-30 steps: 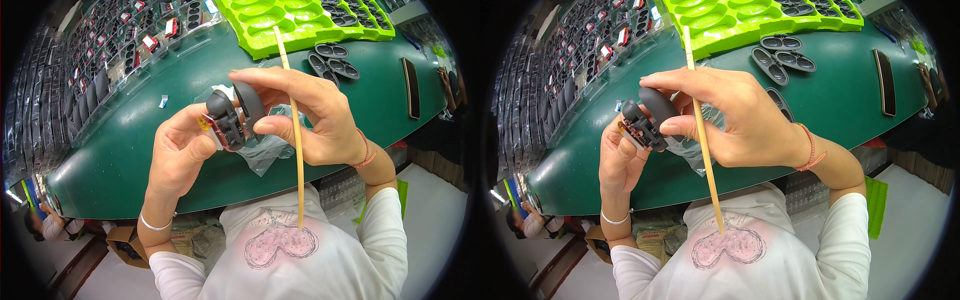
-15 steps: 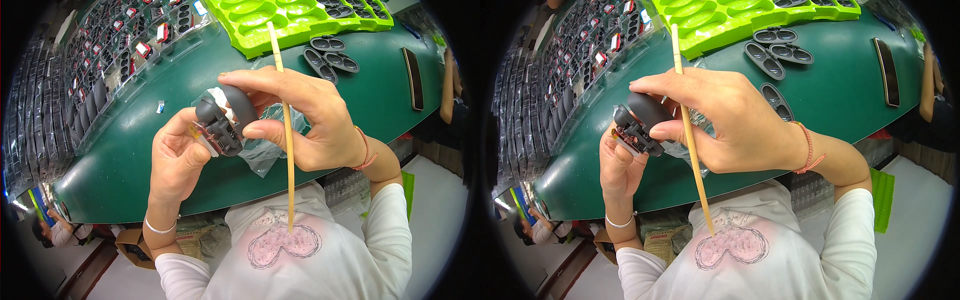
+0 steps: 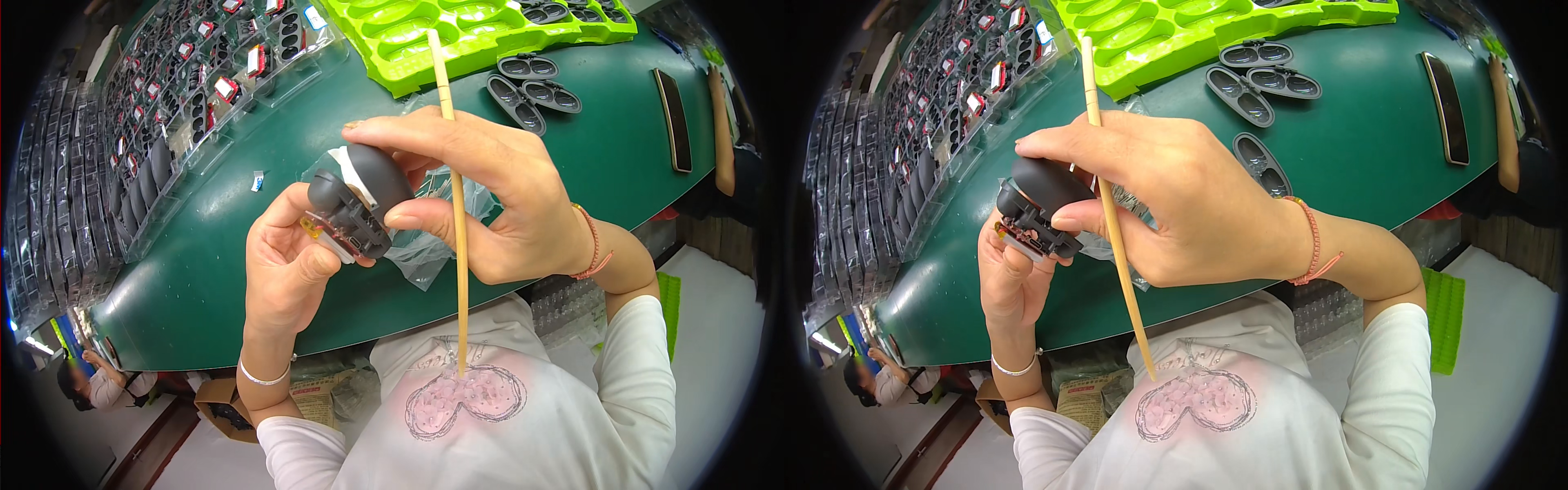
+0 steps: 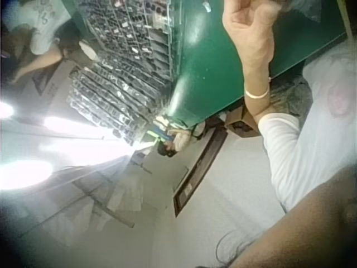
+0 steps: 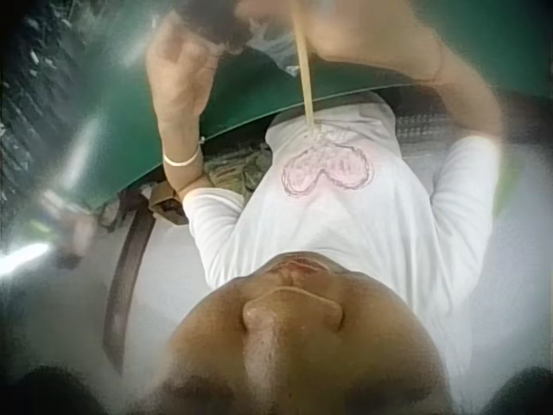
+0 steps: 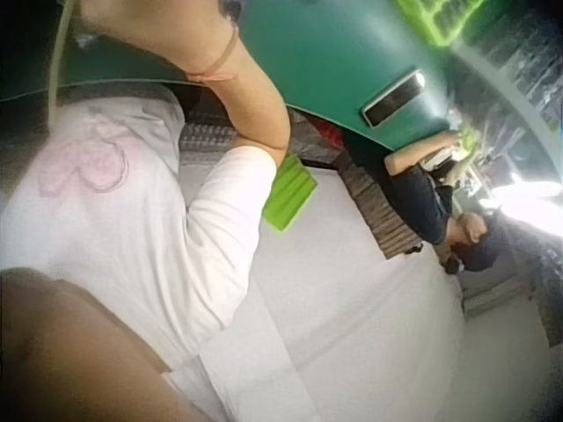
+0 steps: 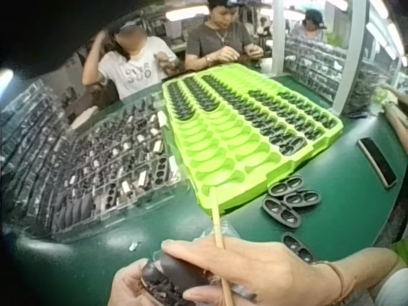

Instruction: The person assembles small electronic devices, likely wireless earbuds, at a factory workstation. They use a wooden stick to manipulate internal components, insert small metal pins, and place the finished units into a green plastic tray.

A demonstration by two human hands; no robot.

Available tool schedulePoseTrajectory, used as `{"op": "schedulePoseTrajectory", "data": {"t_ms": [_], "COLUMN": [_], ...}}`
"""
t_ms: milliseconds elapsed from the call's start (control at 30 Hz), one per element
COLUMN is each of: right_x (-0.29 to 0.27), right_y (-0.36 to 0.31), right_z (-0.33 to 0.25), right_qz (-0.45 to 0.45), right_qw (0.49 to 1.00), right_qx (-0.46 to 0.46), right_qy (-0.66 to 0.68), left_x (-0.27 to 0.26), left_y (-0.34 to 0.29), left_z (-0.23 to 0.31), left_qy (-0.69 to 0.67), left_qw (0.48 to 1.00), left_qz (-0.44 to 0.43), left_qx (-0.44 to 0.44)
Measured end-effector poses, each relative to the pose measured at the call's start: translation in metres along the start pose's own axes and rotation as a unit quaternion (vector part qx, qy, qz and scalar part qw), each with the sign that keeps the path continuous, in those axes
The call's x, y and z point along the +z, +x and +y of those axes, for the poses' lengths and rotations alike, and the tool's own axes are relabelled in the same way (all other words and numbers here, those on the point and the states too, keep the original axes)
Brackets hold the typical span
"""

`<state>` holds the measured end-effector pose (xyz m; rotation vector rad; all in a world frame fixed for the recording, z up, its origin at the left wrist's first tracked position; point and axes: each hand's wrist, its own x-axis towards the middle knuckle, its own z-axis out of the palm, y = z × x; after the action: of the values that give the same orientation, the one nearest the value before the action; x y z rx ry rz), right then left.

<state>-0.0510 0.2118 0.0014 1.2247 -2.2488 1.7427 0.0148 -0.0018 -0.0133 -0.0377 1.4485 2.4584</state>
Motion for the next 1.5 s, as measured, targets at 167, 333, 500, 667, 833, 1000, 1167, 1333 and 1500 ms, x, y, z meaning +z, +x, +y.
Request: {"op": "schedulePoseTrajectory", "data": {"t_ms": [167,333,500,667,833,1000,1167,1333,1500], "right_x": [0.0,0.001,0.002,0.003,0.005,0.006,0.009,0.017,0.016], "right_y": [-0.002,-0.004,-0.005,-0.005,-0.005,-0.004,-0.005,-0.007,-0.007], "right_z": [0.001,0.001,0.001,0.003,0.006,0.007,0.007,0.008,0.007], "right_qz": [0.008,0.021,0.024,0.015,0.003,0.004,0.006,0.021,0.01], "right_qw": [1.0,0.999,0.999,1.0,0.997,0.996,0.989,0.974,0.969], "right_qx": [-0.009,-0.027,-0.03,-0.019,0.016,0.012,0.026,0.028,0.04], "right_qy": [-0.006,-0.011,-0.007,0.017,0.076,0.091,0.147,0.224,0.244], "left_x": [0.002,0.005,0.006,0.013,0.01,0.014,0.012,0.011,0.008], "left_y": [0.001,0.001,0.0,0.001,-0.002,-0.001,0.0,-0.003,-0.004], "left_z": [0.0,0.002,0.001,0.002,0.002,0.002,0.003,0.005,0.006], "left_qy": [0.01,0.01,0.02,0.048,0.095,0.071,0.074,0.049,0.078], "left_qw": [1.0,1.0,0.999,0.997,0.992,0.993,0.992,0.993,0.992], "left_qz": [0.008,0.021,0.042,0.063,0.074,0.091,0.083,0.101,0.09], "left_qx": [-0.001,-0.001,0.001,0.025,0.027,0.029,0.053,0.037,0.034]}}
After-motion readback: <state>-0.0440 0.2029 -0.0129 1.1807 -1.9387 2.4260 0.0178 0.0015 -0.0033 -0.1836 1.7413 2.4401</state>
